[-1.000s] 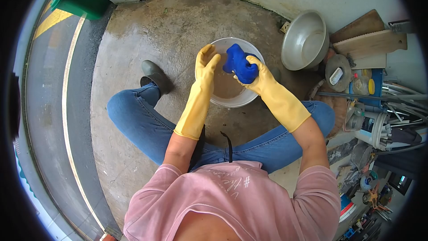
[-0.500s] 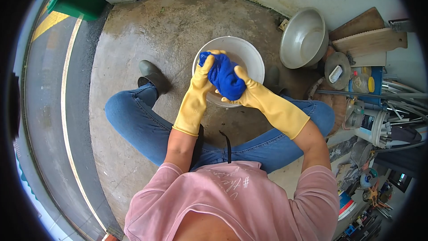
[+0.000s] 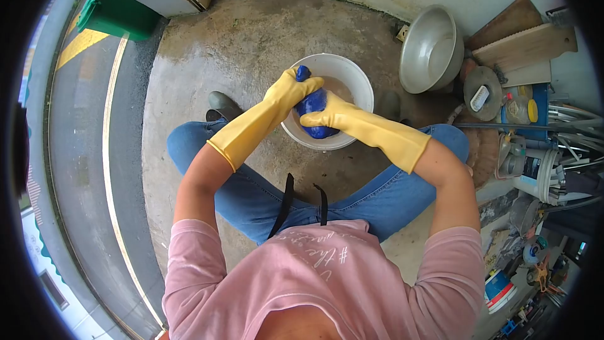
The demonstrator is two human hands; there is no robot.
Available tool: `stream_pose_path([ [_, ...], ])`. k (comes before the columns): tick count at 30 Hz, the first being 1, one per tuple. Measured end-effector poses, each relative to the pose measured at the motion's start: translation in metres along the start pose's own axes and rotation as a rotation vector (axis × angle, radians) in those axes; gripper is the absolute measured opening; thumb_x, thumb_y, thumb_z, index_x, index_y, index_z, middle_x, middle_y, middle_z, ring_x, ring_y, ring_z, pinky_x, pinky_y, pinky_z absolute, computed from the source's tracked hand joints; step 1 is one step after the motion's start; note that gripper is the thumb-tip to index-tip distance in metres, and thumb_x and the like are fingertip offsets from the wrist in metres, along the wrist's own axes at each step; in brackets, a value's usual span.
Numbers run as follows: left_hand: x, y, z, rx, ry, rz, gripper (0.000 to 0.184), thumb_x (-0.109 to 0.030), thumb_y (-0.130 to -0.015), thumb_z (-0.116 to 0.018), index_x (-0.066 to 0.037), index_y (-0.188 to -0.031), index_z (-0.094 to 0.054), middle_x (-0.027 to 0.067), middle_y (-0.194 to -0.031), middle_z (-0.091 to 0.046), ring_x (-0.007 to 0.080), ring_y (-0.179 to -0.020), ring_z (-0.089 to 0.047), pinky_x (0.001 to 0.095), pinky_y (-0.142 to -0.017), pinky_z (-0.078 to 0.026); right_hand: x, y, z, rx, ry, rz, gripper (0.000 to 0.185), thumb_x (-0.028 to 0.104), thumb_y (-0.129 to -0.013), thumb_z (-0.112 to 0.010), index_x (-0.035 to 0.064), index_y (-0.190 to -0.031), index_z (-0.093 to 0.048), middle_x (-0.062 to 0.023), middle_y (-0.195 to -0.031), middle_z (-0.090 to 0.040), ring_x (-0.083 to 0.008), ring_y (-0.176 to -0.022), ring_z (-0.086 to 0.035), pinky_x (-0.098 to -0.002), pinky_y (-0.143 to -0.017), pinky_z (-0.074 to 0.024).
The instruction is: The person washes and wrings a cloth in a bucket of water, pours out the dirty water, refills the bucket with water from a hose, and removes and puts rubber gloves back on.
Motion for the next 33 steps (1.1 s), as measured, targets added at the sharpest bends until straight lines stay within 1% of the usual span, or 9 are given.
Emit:
stream_pose_path([
  [6, 0.043, -0.042, -0.021, -0.026, -0.131, -0.104, 0.030, -0.020, -0.080, -0.072, -0.003, -0.104, -0.069, 0.0157, -0.092, -0.072, 0.0245, -0.086, -0.071, 0.0363, -0.080, -0.055, -0.008, -0.010, 0.001, -0.168, 0.545, -0.227, 0.056, 0.031, -0.066, -0.081, 0.0006, -0.110, -0.063, -0.0202, -0.106, -0.069, -0.0295, -0.100, -0.068, -0.0373, -0.085, -0.0527],
  [13, 0.062, -0.071, -0.025, -0.215, -0.341, -0.174, 0.023, -0.020, -0.076, -0.072, -0.005, -0.095, -0.070, 0.0210, -0.090, -0.071, 0.0390, -0.089, -0.069, 0.0425, -0.080, -0.054, -0.038, -0.020, 0.017, -0.193, 0.822, -0.264, 0.073, 0.039, -0.068, -0.083, 0.0043, -0.126, -0.056, -0.0199, -0.114, -0.068, -0.0355, -0.107, -0.066, -0.0410, -0.092, -0.0519],
  [15, 0.050, -0.076, -0.019, -0.238, -0.211, -0.235, 0.022, -0.020, -0.075, -0.072, -0.005, -0.092, -0.071, 0.0217, -0.090, -0.071, 0.0397, -0.088, -0.068, 0.0439, -0.078, -0.054, -0.041, -0.040, 0.030, -0.181, 0.648, -0.059, 0.077, 0.034, -0.066, -0.085, 0.0030, -0.128, -0.052, -0.0200, -0.115, -0.068, -0.0353, -0.109, -0.065, -0.0405, -0.093, -0.0511],
  [16, 0.023, -0.066, -0.008, -0.320, -0.153, -0.379, 0.015, -0.012, -0.077, -0.068, 0.001, -0.085, -0.067, 0.0167, -0.075, -0.069, 0.0198, -0.068, -0.065, 0.0363, -0.066, -0.053, -0.018, -0.037, 0.036, -0.211, 0.535, 0.075, 0.076, 0.031, -0.065, -0.086, 0.0025, -0.127, -0.053, -0.0201, -0.115, -0.067, -0.0347, -0.109, -0.065, -0.0403, -0.095, -0.0504],
  [18, -0.020, -0.044, 0.011, -0.289, -0.020, -0.401, 0.014, -0.016, -0.079, -0.072, -0.003, -0.083, -0.067, 0.0072, -0.070, -0.065, 0.0139, -0.066, -0.061, 0.0331, -0.063, -0.052, 0.016, -0.027, 0.048, -0.205, 0.325, 0.106, 0.081, 0.027, -0.062, -0.086, -0.0016, -0.129, -0.050, -0.0190, -0.116, -0.064, -0.0300, -0.109, -0.063, -0.0384, -0.097, -0.0487],
  [21, -0.052, -0.022, 0.040, -0.381, 0.296, -0.575, 0.021, -0.015, -0.086, -0.074, -0.004, -0.102, -0.066, 0.0004, -0.075, -0.064, 0.0093, -0.065, -0.059, 0.0259, -0.062, -0.050, 0.029, -0.035, 0.068, -0.048, -0.203, 0.436, 0.081, 0.048, -0.079, -0.079, -0.0001, -0.136, -0.047, -0.0183, -0.126, -0.059, -0.0266, -0.113, -0.061, -0.0431, -0.098, -0.0496],
  [24, -0.077, -0.004, 0.060, -0.437, 0.208, -0.662, 0.028, -0.012, -0.086, -0.073, -0.003, -0.110, -0.064, 0.0053, -0.095, -0.067, 0.0122, -0.082, -0.063, 0.0261, -0.072, -0.052, 0.031, 0.003, 0.050, -0.077, -0.790, 0.054, 0.080, 0.064, -0.088, -0.063, 0.0035, -0.138, -0.046, -0.0156, -0.129, -0.058, -0.0274, -0.116, -0.060, -0.0502, -0.100, -0.0488],
  [28, -0.114, 0.048, 0.052, -0.545, -0.071, -1.021, 0.043, -0.012, -0.086, -0.074, -0.003, -0.125, -0.059, 0.0147, -0.139, -0.053, 0.0205, -0.123, -0.052, 0.0343, -0.099, -0.046, 0.037, -0.002, 0.031, -0.017, -0.969, -0.045, 0.076, 0.067, -0.088, -0.058, 0.0109, -0.138, -0.047, -0.0109, -0.129, -0.059, -0.0258, -0.116, -0.060, -0.0522, -0.101, -0.0480],
  [33, -0.098, 0.030, 0.037, -0.273, 0.357, -0.788, 0.058, -0.017, -0.090, -0.071, -0.006, -0.140, -0.046, 0.0105, -0.123, -0.060, 0.0187, -0.107, -0.060, 0.0319, -0.094, -0.048, 0.074, 0.031, 0.081, -0.546, -0.620, 0.267, 0.061, 0.049, -0.087, -0.072, 0.0121, -0.131, -0.052, -0.0093, -0.121, -0.062, -0.0219, -0.110, -0.062, -0.0430, -0.094, -0.0502],
])
Point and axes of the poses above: each hand's wrist, its own y-axis away from the middle knuckle, its own z-axis out of the back of the hand, x = y × z, the point moved 10 cm from there along -y, towards the middle knuckle
